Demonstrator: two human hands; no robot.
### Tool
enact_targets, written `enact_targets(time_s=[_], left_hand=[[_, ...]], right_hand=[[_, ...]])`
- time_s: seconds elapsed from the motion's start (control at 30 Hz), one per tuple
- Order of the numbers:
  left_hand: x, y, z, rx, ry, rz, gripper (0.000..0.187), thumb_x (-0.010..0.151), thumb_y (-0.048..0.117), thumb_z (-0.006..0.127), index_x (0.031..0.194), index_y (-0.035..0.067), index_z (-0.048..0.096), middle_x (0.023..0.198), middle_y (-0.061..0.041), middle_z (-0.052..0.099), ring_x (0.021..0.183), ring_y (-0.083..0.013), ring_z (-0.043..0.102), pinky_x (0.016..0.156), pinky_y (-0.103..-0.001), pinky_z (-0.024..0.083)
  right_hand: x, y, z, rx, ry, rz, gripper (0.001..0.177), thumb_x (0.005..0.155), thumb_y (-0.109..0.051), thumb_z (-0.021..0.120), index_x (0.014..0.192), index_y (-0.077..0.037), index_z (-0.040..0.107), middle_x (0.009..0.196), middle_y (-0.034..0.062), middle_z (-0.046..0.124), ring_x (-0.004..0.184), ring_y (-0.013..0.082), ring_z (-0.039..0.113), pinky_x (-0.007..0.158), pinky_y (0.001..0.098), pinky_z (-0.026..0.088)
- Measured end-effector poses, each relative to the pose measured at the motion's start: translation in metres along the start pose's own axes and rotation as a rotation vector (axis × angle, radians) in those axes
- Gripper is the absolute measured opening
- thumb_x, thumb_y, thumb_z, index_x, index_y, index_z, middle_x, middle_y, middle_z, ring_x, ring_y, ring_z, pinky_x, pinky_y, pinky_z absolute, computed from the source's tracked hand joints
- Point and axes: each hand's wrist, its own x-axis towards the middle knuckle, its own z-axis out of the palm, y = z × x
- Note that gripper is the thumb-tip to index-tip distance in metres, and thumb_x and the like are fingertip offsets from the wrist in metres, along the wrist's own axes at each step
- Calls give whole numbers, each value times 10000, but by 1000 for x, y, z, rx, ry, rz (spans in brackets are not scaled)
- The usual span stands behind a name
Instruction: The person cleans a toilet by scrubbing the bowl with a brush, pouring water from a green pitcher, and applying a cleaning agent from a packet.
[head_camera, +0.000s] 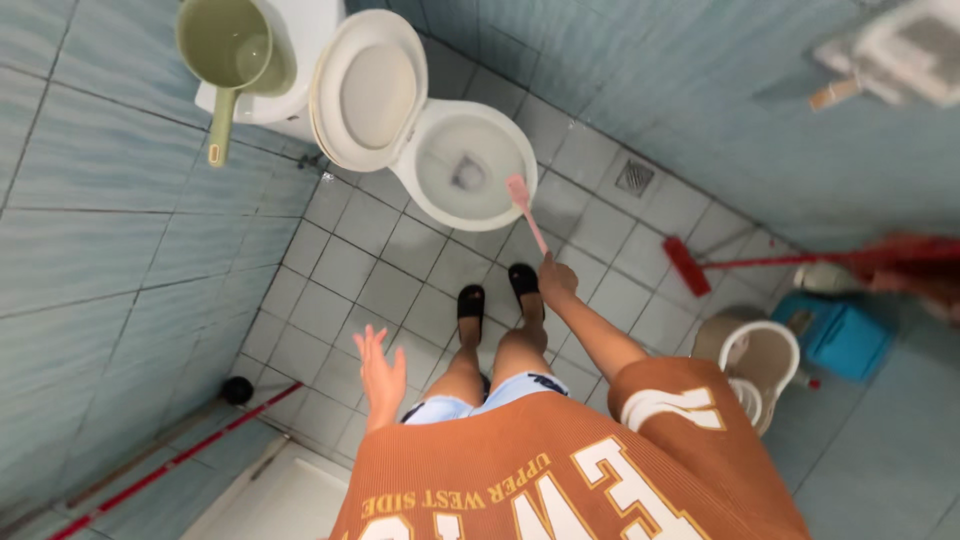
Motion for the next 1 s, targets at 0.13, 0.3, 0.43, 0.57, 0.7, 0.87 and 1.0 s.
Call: enact_targets(time_s=[0.13, 0.3, 0.43, 0.57, 0.7, 0.87, 1.0], left_hand=[[-14, -3, 15, 8, 8, -144, 564, 916, 166, 642, 1438, 33, 476, 1621, -143, 388, 1580, -405, 155, 1150, -568, 291], [-24, 9, 35, -51, 62, -222, 510, 920, 159, 641, 1402, 50, 516, 1642, -170, 343, 1571, -401, 171, 1164, -533, 308], [-27, 31, 50, -70, 65, -176, 532, 923, 155, 644, 1424, 45, 503, 1633, -184, 345, 1559, -402, 192, 1173, -515, 305], [-45, 51, 50, -103, 92, -217, 524, 934, 152, 636, 1430, 49, 498, 1624, -178, 370, 1550, -397, 215, 1170, -505, 295], [-42, 61, 60, -214, 138, -264, 507, 955, 146, 604, 1442, 57, 495, 1583, -161, 445, 1530, -390, 284, 1193, -477, 298], [-48, 74, 73, -233, 128, -320, 480, 971, 147, 589, 1433, 57, 498, 1538, -136, 508, 1508, -377, 340, 1192, -469, 293], [-54, 82, 81, -282, 148, -290, 491, 963, 148, 589, 1434, 49, 494, 1521, -142, 515, 1492, -386, 348, 1183, -466, 306]], right_hand=[[4, -9, 5, 88, -116, 82, 406, 1096, -206, 420, 1447, -5, 452, 996, 211, 741, 887, 391, 728, 713, 513, 593], [-56, 13, 17, -37, -115, -117, 532, 994, -193, 454, 1484, 2, 385, 951, 242, 729, 860, 402, 733, 712, 535, 594], [-20, 17, 11, 84, -42, -254, 468, 1037, -173, 412, 1460, 25, 385, 945, 230, 731, 839, 423, 711, 703, 565, 569], [-18, 16, 14, 180, -275, -33, 399, 1126, -310, 325, 1288, -8, 529, 872, 226, 763, 776, 382, 721, 773, 515, 544], [-38, 57, -6, -131, -264, -261, 655, 959, -119, 465, 1578, -48, 266, 937, 227, 710, 842, 394, 716, 722, 532, 567], [19, 31, -14, -137, -238, -468, 559, 996, -115, 467, 1535, -26, 344, 981, 222, 707, 868, 397, 712, 734, 533, 571], [63, -13, -12, -105, -192, -562, 442, 1001, -145, 491, 1432, -53, 481, 1062, 203, 716, 948, 384, 710, 807, 518, 571]])
